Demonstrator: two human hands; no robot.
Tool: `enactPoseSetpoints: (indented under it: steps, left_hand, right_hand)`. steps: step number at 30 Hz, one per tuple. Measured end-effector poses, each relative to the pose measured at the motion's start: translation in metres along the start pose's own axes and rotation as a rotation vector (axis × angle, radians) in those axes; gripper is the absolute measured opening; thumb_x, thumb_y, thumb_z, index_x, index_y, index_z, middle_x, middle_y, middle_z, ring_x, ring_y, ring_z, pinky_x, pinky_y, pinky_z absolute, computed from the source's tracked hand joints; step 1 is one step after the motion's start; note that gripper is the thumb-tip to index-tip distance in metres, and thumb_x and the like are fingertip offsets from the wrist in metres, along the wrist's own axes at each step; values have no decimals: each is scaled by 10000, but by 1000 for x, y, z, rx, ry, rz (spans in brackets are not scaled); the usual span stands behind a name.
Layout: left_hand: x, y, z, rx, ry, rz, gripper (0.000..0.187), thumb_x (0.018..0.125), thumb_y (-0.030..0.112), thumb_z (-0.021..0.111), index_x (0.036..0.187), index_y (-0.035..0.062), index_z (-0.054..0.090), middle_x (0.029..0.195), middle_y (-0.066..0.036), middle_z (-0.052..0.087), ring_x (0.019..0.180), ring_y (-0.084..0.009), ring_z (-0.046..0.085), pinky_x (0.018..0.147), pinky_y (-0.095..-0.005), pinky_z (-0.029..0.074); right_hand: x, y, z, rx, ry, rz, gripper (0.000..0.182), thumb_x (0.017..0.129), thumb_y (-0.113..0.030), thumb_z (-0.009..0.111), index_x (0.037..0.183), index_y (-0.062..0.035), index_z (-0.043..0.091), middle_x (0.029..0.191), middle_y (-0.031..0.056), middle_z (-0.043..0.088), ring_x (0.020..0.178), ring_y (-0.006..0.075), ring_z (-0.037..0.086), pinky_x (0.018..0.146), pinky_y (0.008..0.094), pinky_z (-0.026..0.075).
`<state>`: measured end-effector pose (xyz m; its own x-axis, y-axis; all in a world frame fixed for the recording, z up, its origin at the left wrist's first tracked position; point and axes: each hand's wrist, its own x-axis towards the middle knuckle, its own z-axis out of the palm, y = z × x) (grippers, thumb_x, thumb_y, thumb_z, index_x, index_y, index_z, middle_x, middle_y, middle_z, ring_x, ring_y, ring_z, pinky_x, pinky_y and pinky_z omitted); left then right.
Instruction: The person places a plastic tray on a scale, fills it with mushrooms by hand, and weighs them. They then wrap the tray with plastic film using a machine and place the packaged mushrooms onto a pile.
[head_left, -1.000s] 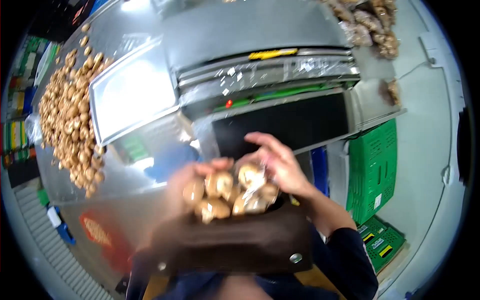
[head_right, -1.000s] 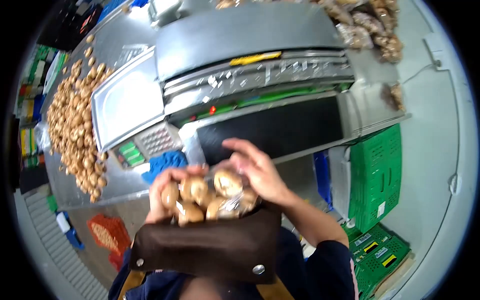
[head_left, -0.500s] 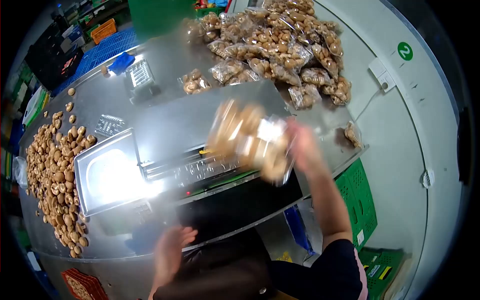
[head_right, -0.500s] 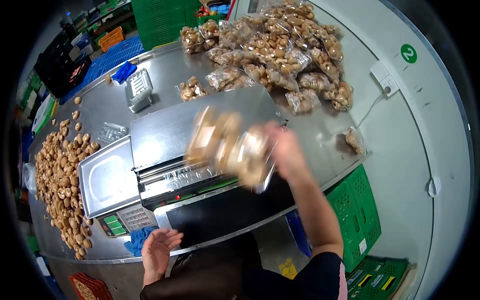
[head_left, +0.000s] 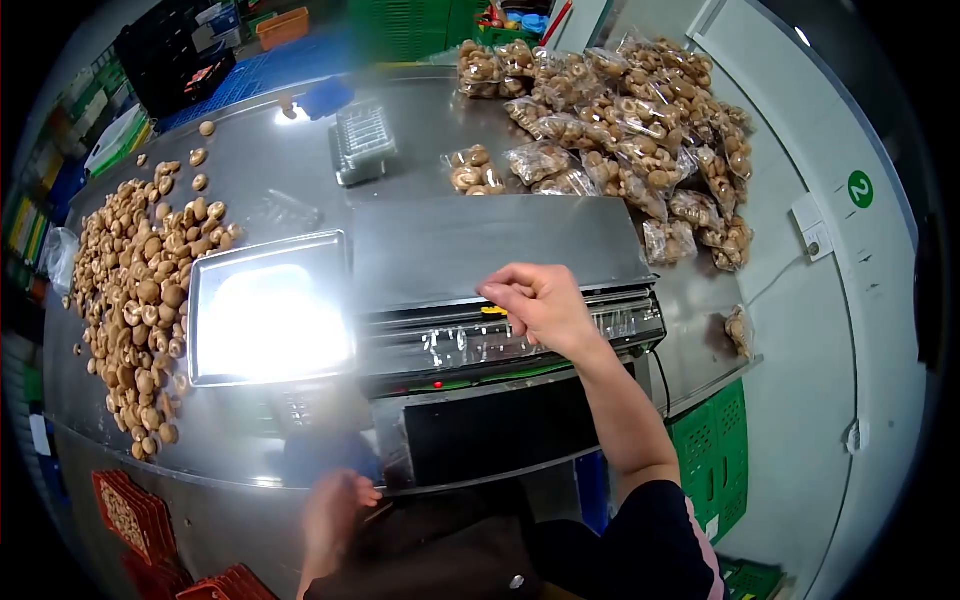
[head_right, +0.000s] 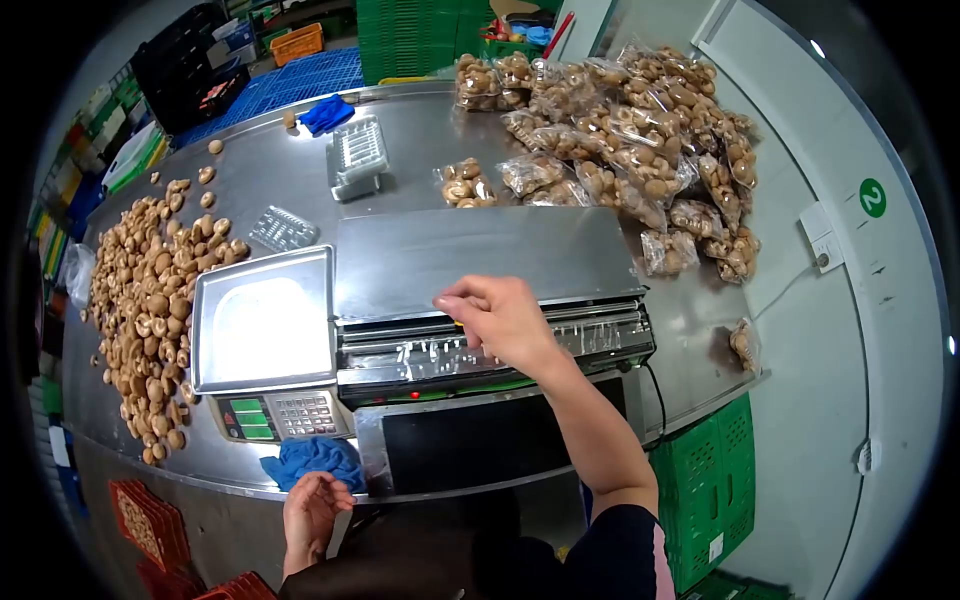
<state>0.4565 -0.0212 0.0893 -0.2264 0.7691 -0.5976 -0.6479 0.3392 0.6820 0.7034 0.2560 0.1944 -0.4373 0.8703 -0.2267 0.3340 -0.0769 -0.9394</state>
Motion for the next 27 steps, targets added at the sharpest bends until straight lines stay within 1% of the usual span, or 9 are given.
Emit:
enactPoseSetpoints:
  steps: [4,9,13,15,16,18,20,22,27]
  left_hand:
    - [12,35,-23,25,-42,-30,250,928,217,502,959,-26,557,839,-181,638,718,-295,651,658,-360,534]
    - [14,75,-86,-63,-33,25,255,929,209,494,959,-37,555,845,-179,636,718,-282,653,665,-358,531]
    - [13,106,-144,8,132,72,237,922,181,489,958,-42,561,839,-183,644,739,-268,661,661,-339,534]
    - [8,127,-165,30,249,115,174,908,124,501,957,-30,568,826,-175,651,742,-251,666,638,-312,533]
    - [24,112,-204,288,274,318,195,870,102,552,1010,-31,576,881,-161,657,832,-263,657,720,-338,521]
    - [12,151,-208,709,510,399,328,811,94,606,1113,-26,559,1065,-182,624,1016,-311,601,867,-393,471]
    - [31,142,-256,1148,656,476,655,714,120,696,1305,14,435,1415,-235,327,1338,-404,281,1077,-478,245]
    - [54,146,-292,1275,779,664,826,677,170,754,1380,25,343,1472,-244,212,1383,-434,149,1096,-508,174]
    - [110,174,-366,1242,1243,456,970,692,314,768,1439,24,222,1520,-246,86,1399,-442,60,1099,-557,117]
  right_hand:
    - [23,-31,45,-131,115,-191,281,897,-224,631,726,-1,616,543,-14,526,424,21,424,385,199,305]
    - [92,-58,133,-211,92,-195,238,908,-194,610,759,-7,603,553,-15,508,437,29,425,397,209,340]
    - [191,-39,205,-575,5,-507,234,831,-32,603,1059,18,609,822,121,665,726,193,646,690,293,512]
    - [227,-35,235,-705,-6,-448,312,798,-93,669,1089,1,607,1033,170,639,939,284,629,832,354,489]
    - [248,-26,249,-742,8,-415,369,782,-135,703,1111,-3,599,1092,181,622,1004,306,612,873,374,476]
    - [284,-3,272,-800,97,-408,490,759,-202,735,1169,3,562,1147,188,594,1083,325,567,930,392,442]
    - [308,6,290,-863,128,-365,617,737,-268,756,1225,19,511,1214,195,547,1157,337,511,981,400,404]
    - [327,7,299,-942,117,-285,750,717,-334,767,1280,44,446,1292,202,483,1225,342,445,1024,399,363]
    - [368,19,306,-1113,117,-131,927,633,-453,809,1292,62,409,1274,203,487,1243,331,430,1038,385,352]
